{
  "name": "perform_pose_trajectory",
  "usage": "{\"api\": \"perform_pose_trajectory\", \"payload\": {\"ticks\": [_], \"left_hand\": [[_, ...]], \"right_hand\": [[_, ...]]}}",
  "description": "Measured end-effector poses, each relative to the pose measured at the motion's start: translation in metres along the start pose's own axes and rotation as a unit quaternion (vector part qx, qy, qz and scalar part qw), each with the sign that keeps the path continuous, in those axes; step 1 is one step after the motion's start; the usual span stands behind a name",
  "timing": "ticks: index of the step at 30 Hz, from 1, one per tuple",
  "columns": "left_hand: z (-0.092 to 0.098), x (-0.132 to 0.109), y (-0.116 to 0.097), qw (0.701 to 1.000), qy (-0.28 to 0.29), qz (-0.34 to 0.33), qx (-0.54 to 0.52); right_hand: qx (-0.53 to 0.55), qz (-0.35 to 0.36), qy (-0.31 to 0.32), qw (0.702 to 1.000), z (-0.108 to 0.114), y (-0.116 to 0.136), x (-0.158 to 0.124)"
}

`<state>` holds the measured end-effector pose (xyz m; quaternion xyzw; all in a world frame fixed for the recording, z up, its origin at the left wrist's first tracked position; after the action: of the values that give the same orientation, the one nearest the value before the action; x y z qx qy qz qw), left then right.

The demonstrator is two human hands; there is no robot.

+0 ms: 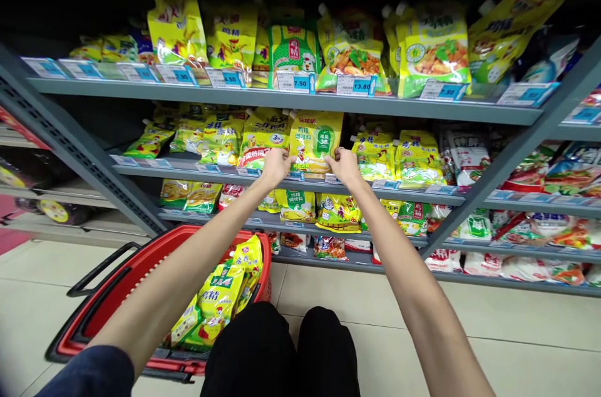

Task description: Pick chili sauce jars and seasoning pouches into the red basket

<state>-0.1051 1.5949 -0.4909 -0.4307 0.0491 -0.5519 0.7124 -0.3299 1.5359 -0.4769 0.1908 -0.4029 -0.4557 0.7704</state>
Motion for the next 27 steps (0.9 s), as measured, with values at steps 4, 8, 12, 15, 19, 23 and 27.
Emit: {"api": "perform_pose_trajectory", "payload": {"ticks": [4, 8, 12, 15, 19, 23, 27], "left_hand": [[0.002, -0.004, -0.004, 1.000, 0.003, -0.004, 0.007], [0.014, -0.020, -0.008, 1.000, -0.005, -0.011, -0.006], [0.041, -0.067, -0.001, 0.991, -0.064, -0.108, -0.043], [0.057, -0.123, 0.027, 0.983, -0.092, -0.146, -0.063], [0.055, -0.179, 0.073, 0.993, -0.008, -0.108, -0.045], [0.061, -0.161, 0.074, 0.997, -0.011, -0.076, -0.031], [0.066, -0.095, 0.038, 0.993, -0.035, -0.109, 0.026]], "right_hand": [[0.000, 0.003, 0.009, 1.000, -0.002, 0.001, -0.001], [-0.016, 0.024, -0.026, 0.999, 0.009, 0.010, -0.025], [-0.042, 0.121, -0.062, 0.990, 0.022, 0.028, -0.076], [-0.049, 0.147, -0.036, 0.987, 0.023, 0.026, -0.111], [-0.086, 0.175, -0.007, 0.981, 0.020, 0.015, -0.129], [-0.083, 0.185, 0.003, 0.979, 0.012, 0.016, -0.111], [-0.094, 0.203, 0.015, 0.974, -0.009, 0.043, -0.086]]}}
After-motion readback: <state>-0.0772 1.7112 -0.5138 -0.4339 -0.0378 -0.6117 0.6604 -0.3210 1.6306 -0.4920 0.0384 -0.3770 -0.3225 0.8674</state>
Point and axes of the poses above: each hand's wrist, its own x-axis towards the middle knuckle, its own z-axis out of the back of the hand, y = z × x, the point moved 6 cm from there along x, towards the middle knuckle, and after that the axes turned 2 degrees about x, right-handed, at the moved point
